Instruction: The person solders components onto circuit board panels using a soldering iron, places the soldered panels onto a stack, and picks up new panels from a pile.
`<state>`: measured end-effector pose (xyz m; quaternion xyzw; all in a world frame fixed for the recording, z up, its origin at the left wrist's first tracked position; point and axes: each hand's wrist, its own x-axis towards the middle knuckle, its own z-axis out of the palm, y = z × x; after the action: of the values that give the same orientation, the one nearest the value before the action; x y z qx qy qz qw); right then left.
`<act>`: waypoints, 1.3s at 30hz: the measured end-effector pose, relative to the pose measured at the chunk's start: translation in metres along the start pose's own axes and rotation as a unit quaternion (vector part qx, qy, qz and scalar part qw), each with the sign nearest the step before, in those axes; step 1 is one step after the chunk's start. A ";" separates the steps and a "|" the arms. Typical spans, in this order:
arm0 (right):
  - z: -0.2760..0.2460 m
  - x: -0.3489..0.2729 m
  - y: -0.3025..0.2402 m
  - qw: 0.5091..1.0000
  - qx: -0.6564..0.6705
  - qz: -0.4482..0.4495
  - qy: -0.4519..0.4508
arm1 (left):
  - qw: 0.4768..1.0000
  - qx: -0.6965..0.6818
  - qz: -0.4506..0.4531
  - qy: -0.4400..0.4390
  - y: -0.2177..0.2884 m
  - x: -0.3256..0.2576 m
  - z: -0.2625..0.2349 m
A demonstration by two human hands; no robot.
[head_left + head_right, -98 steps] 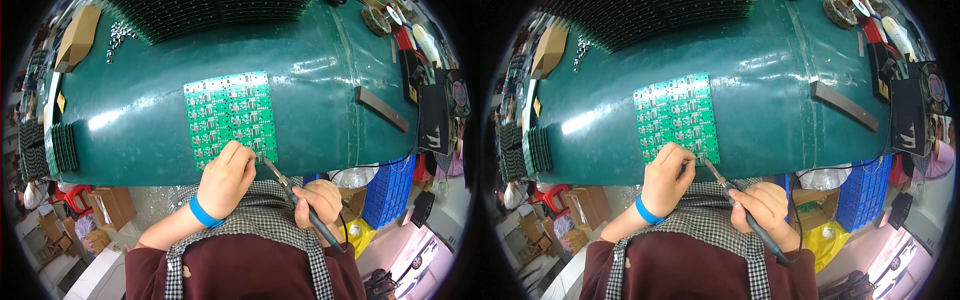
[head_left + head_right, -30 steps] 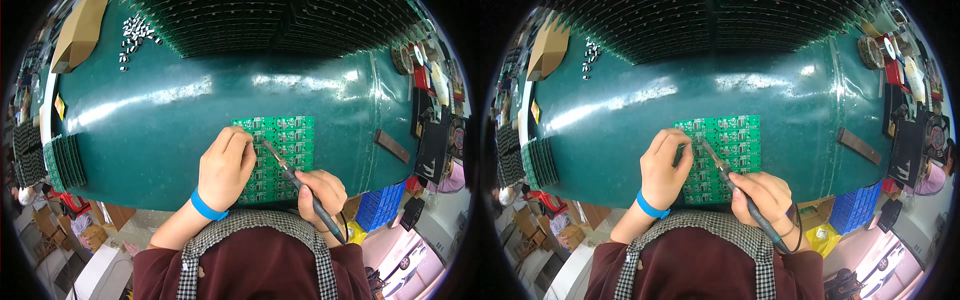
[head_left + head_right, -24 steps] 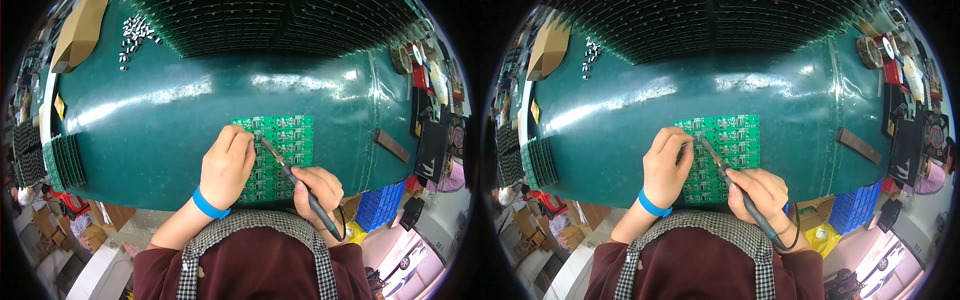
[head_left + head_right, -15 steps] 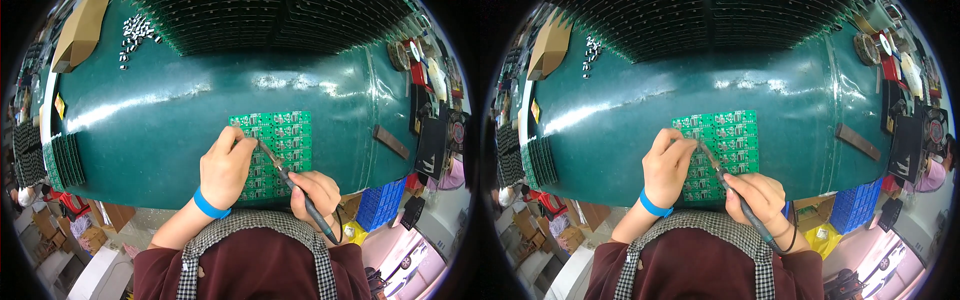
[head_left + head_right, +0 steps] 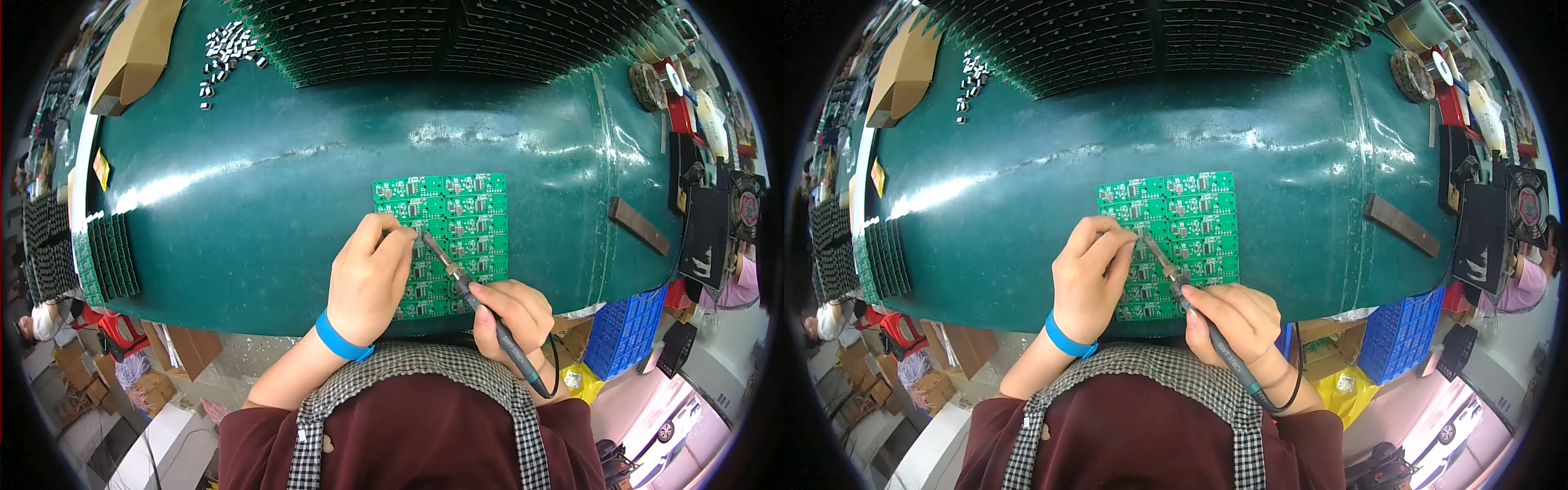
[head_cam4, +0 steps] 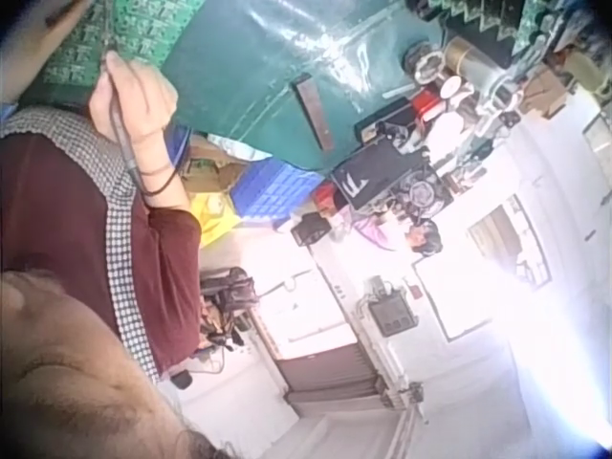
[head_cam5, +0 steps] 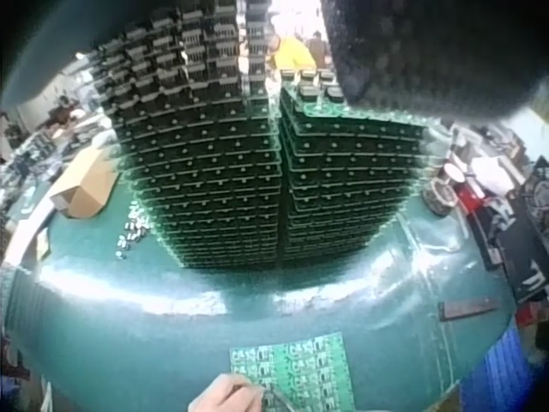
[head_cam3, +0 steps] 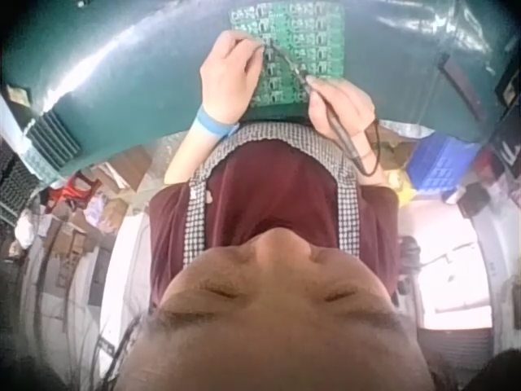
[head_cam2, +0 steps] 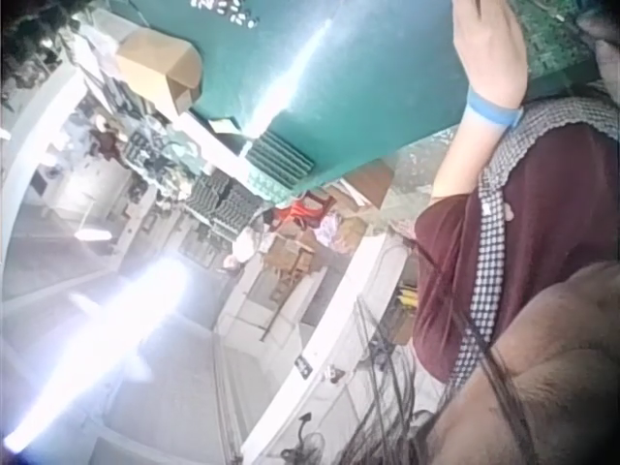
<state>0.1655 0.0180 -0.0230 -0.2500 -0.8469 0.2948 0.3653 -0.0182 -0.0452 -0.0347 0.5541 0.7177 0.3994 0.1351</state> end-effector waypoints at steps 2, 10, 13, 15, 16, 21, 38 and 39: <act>-0.001 -0.002 -0.001 1.000 -0.001 -0.006 -0.002 | 1.000 0.020 -0.006 -0.020 0.002 -0.002 -0.002; -0.013 -0.007 -0.006 1.000 0.013 -0.010 0.004 | 0.997 -0.017 -0.066 -0.047 0.011 -0.014 -0.008; -0.009 -0.010 -0.003 1.000 0.015 -0.016 -0.004 | 0.999 -0.010 -0.041 -0.021 0.008 -0.016 -0.003; -0.007 -0.011 -0.003 1.000 0.008 -0.020 -0.004 | 0.999 -0.004 -0.035 -0.015 0.008 -0.016 -0.002; -0.006 -0.012 -0.003 1.000 0.008 -0.020 -0.003 | 0.999 -0.006 -0.031 -0.021 0.008 -0.016 -0.003; -0.005 -0.016 -0.006 1.000 0.010 -0.019 0.001 | 0.999 0.003 -0.021 -0.027 0.011 -0.017 -0.004; -0.004 -0.016 -0.007 1.000 -0.002 -0.009 0.010 | 1.000 0.012 -0.006 0.007 0.010 -0.025 -0.006; -0.004 -0.016 -0.007 1.000 -0.005 -0.014 0.008 | 1.000 0.012 -0.007 0.008 0.011 -0.027 -0.008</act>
<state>0.1771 0.0040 -0.0232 -0.2419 -0.8488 0.2834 0.3752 -0.0058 -0.0723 -0.0285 0.5481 0.7273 0.3937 0.1254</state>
